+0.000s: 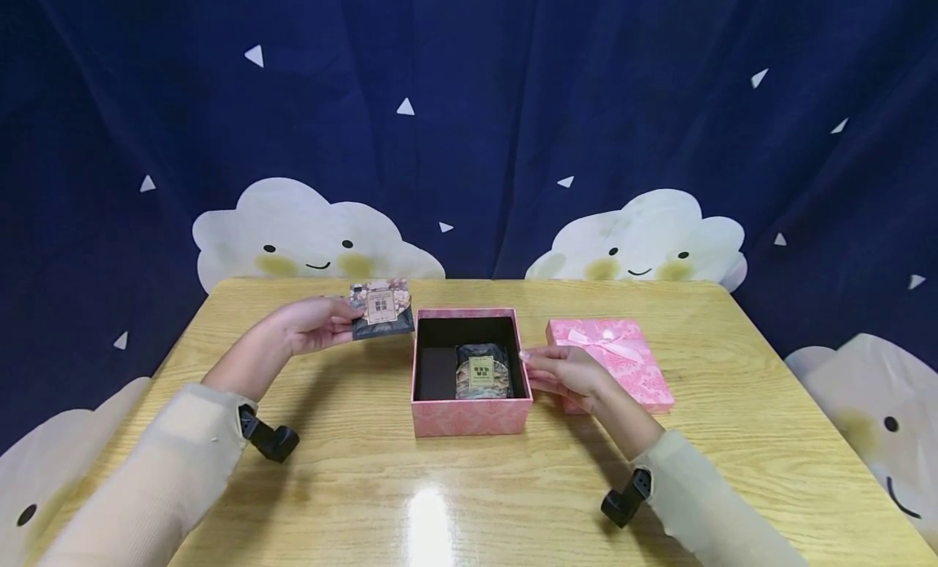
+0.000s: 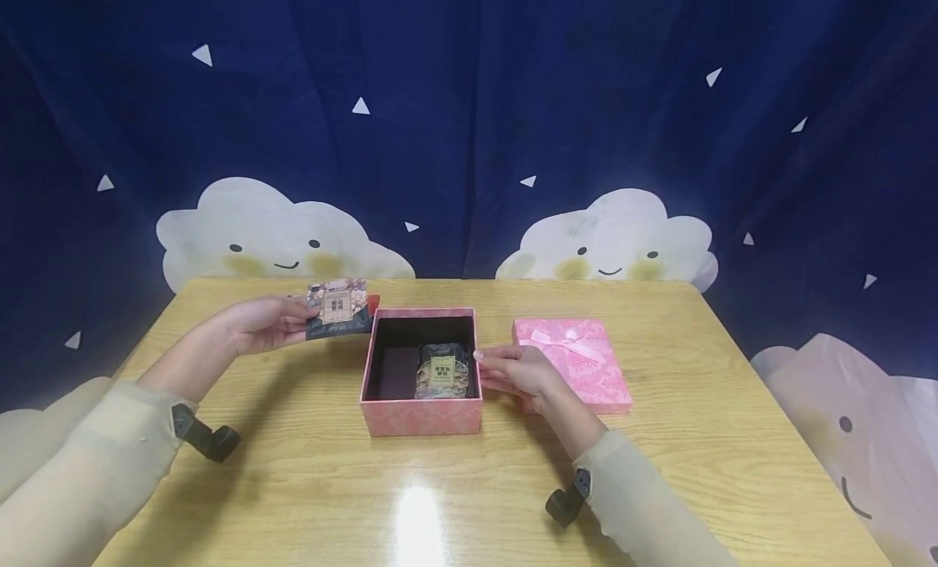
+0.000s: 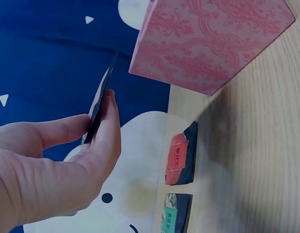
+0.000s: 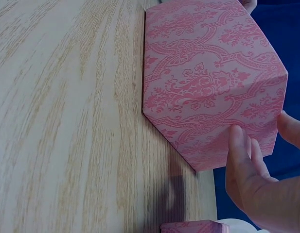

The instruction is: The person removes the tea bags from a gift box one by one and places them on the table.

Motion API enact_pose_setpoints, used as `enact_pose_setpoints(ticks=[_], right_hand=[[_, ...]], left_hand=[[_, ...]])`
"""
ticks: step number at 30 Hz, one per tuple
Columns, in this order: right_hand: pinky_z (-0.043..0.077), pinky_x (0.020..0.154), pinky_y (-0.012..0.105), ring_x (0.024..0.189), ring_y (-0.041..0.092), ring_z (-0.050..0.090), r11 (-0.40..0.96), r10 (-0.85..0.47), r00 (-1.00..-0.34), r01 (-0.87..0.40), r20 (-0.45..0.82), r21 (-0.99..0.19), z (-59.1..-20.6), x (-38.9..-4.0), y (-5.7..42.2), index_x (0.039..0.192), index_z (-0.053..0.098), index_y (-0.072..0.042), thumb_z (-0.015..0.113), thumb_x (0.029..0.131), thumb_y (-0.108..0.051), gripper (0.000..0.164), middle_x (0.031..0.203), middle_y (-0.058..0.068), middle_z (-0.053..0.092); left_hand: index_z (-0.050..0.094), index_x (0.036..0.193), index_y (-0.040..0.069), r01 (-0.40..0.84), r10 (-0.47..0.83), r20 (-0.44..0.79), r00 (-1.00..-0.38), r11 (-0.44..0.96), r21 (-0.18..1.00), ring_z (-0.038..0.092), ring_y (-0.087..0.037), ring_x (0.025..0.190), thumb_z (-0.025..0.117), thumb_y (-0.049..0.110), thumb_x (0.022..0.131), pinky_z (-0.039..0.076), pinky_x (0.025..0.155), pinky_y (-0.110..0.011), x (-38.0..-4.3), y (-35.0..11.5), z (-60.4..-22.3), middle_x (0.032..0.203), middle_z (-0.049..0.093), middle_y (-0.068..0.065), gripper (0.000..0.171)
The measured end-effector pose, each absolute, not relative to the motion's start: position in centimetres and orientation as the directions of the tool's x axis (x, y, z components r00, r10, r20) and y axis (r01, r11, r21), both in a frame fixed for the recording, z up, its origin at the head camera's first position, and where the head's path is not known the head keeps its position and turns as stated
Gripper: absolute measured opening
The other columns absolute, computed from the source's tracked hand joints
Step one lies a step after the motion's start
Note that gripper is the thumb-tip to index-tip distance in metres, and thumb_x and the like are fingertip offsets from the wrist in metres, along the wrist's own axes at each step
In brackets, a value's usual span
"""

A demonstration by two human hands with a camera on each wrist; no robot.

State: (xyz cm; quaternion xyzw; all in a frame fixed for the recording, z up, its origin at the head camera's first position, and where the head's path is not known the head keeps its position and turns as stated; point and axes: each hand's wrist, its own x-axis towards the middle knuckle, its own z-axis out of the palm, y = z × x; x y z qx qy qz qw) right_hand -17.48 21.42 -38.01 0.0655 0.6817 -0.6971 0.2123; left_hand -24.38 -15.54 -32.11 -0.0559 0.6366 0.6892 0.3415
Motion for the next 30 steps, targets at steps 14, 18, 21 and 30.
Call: enact_pose_setpoints(ticks=[14, 18, 21, 30], right_hand=[[0.058, 0.085, 0.023, 0.083, 0.007, 0.069, 0.027, -0.225, -0.9, 0.378, -0.374, -0.925, -38.1, -17.6, 21.4, 0.128, 0.044, 0.018, 0.058, 0.095, -0.01, 0.046, 0.084, -0.005, 0.071], [0.058, 0.083, 0.022, 0.083, 0.008, 0.069, 0.026, -0.22, -0.899, 0.383, -0.379, -0.923, -38.1, -17.6, 21.5, 0.127, 0.046, 0.017, 0.058, 0.095, -0.011, 0.044, 0.084, -0.005, 0.071], [0.059, 0.082, 0.022, 0.081, 0.008, 0.069, 0.014, -0.219, -0.899, 0.387, -0.38, -0.922, -38.1, -17.7, 21.5, 0.126, 0.046, 0.016, 0.058, 0.095, -0.01, 0.042, 0.082, -0.005, 0.071], [0.059, 0.082, 0.023, 0.081, 0.007, 0.069, 0.01, -0.221, -0.901, 0.38, -0.372, -0.925, -38.2, -17.6, 21.5, 0.124, 0.048, 0.015, 0.058, 0.095, -0.009, 0.039, 0.083, -0.005, 0.07]], left_hand=[[0.045, 0.103, 0.006, -0.553, 0.378, -0.534, -0.756, 0.067, 0.831, 0.065, -0.004, 0.073, 0.043, 0.004, 0.1, 0.057, 0.072, -0.015, -24.8, -16.4, -33.9, 0.077, 0.066, 0.003, 0.005], [0.047, 0.102, 0.006, -0.556, 0.365, -0.544, -0.755, 0.081, 0.827, 0.065, -0.004, 0.07, 0.043, 0.004, 0.1, 0.057, 0.069, -0.014, -24.8, -16.5, -34.3, 0.075, 0.066, 0.003, 0.005], [0.048, 0.102, 0.006, -0.56, 0.355, -0.554, -0.753, 0.096, 0.823, 0.064, -0.003, 0.07, 0.042, 0.005, 0.1, 0.056, 0.069, -0.014, -24.8, -16.5, -34.6, 0.074, 0.066, 0.003, 0.006], [0.049, 0.103, 0.005, -0.56, 0.336, -0.57, -0.75, 0.136, 0.817, 0.064, -0.005, 0.071, 0.046, 0.005, 0.099, 0.057, 0.072, -0.015, -24.9, -16.2, -35.9, 0.076, 0.066, 0.003, 0.006]])
